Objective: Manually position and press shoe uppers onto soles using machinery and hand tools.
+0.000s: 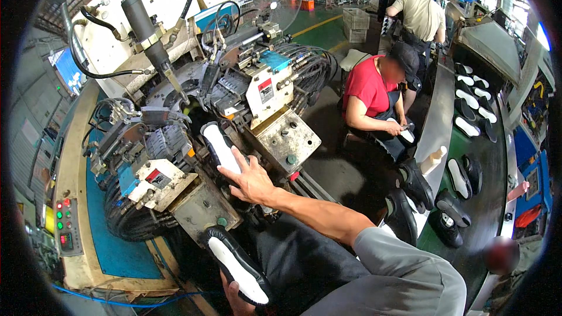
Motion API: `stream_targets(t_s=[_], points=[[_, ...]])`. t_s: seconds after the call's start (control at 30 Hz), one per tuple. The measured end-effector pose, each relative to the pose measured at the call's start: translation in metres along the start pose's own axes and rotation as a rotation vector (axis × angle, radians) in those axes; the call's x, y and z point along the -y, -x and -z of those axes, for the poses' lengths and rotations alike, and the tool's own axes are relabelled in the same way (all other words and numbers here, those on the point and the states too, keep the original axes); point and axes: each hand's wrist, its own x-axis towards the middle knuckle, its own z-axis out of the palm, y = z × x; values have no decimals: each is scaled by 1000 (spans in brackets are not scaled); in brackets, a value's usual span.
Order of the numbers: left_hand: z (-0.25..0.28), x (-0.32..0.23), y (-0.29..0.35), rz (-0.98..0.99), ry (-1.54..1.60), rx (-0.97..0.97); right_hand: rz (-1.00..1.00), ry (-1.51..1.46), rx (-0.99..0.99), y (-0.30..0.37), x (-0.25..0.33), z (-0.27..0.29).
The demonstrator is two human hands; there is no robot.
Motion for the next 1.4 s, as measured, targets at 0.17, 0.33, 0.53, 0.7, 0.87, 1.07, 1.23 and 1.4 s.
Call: stream_targets(t_s=[0.17, 0.33, 0.53, 0.7, 0.87, 1.07, 1.23, 1.4], points=[[-9, 11, 8, 37, 29, -18, 195, 53, -154, 2, -3, 5], [-14, 23, 17, 85, 58, -47, 275, 28, -188, 5, -7, 1], [-9, 44, 29, 198, 85, -137, 295, 100, -212, 1, -15, -15], [-41, 11, 0, 266, 31, -30, 248, 84, -181, -18, -18, -14], [-25, 31, -22, 279, -56, -14, 259, 204, -184, -85, -21, -42], [-27, 44, -56, 356, -89, 46, 269, 202, -220, -157, -36, -55], [-17, 67, -72, 388, -6, 81, 284, 238, -238, -163, -28, -54], [-22, 73, -88, 356, 2, 127, 269, 191, -218, -172, -21, -42]])
